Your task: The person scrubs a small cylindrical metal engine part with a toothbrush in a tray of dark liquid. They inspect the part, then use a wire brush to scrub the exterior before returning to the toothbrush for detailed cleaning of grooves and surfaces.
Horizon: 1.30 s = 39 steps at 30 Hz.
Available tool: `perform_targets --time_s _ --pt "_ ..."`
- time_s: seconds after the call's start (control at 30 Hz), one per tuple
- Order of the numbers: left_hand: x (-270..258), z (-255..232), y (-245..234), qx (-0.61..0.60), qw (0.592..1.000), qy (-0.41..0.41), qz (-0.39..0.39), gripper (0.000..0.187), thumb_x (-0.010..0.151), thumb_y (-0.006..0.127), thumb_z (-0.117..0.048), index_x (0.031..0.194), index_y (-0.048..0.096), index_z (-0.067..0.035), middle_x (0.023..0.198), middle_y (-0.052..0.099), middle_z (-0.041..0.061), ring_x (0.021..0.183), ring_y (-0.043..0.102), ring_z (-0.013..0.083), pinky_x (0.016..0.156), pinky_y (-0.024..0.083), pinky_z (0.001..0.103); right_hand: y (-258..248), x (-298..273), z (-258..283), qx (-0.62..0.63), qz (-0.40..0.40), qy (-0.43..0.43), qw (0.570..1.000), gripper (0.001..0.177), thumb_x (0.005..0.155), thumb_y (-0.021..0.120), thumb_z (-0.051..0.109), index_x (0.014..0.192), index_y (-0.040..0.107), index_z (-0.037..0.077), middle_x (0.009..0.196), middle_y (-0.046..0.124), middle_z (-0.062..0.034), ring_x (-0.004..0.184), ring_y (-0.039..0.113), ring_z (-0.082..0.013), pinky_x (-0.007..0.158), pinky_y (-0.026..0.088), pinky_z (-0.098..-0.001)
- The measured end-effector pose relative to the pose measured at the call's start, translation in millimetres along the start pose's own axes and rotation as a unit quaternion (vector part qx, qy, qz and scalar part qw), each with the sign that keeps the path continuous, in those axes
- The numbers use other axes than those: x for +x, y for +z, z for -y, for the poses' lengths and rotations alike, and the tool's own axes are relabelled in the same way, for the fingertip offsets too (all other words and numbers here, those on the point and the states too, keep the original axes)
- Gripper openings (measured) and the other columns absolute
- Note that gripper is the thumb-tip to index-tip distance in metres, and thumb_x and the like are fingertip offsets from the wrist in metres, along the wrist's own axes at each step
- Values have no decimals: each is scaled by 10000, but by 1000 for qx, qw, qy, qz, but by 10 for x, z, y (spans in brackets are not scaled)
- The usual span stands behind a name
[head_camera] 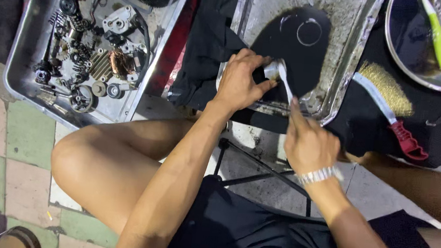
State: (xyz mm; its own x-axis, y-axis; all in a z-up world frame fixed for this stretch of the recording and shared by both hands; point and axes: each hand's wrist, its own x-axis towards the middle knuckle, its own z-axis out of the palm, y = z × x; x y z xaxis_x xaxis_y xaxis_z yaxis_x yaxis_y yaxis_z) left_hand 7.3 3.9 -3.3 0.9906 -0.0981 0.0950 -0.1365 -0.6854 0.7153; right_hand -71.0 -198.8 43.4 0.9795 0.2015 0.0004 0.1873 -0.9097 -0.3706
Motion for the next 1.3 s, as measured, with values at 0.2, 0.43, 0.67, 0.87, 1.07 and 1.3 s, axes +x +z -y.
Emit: perform_targets --time_s 0.2,0.43,0.67,0.87,1.07,1.3 --pt "-87 -76 7 3 1000 14 -19 528 679 890 -208 1156 712 -65 1143 664 128 1101 616 332 960 470 423 -131 -315 -167 97 -20 81 992 385 964 714 172 1348 734 186 788 723 -115 536 647 -249 520 505 -383" --pt "-100 -157 -32 44 994 96 -36 596 700 909 -260 1184 618 -67 1190 651 110 1193 564 350 952 433 436 -38 -218 -236 104 -42 93 989 360 963 704 192 1321 739 194 924 749 -165 708 715 -331 644 545 -419" --pt "-113 -155 -58 39 999 18 -5 608 706 898 -272 1220 658 -53 1138 686 117 1141 584 304 940 432 422 45 20 -180 35 18 114 993 337 934 717 243 1267 772 237 841 745 -189 718 705 -390 668 546 -478" --pt "-94 -76 -21 43 999 23 3 568 742 873 -313 1207 705 -33 1109 712 116 1130 590 295 942 428 418 -88 -91 -77 124 -27 100 987 386 962 685 191 1345 727 194 875 752 -150 616 699 -298 604 535 -412" --pt "-55 -81 -45 32 999 19 13 554 750 867 -309 1206 720 -31 1077 720 126 1104 597 292 921 434 416 -25 -56 -29 55 -41 25 997 374 946 716 184 1317 752 206 820 738 -113 646 697 -316 596 533 -423" --pt "-33 -110 -58 27 1000 9 10 525 721 886 -283 1163 731 -46 1065 716 136 1096 602 301 934 442 425 -65 29 -76 123 -67 59 988 355 985 707 209 1338 730 180 866 729 -138 702 715 -291 640 543 -386"
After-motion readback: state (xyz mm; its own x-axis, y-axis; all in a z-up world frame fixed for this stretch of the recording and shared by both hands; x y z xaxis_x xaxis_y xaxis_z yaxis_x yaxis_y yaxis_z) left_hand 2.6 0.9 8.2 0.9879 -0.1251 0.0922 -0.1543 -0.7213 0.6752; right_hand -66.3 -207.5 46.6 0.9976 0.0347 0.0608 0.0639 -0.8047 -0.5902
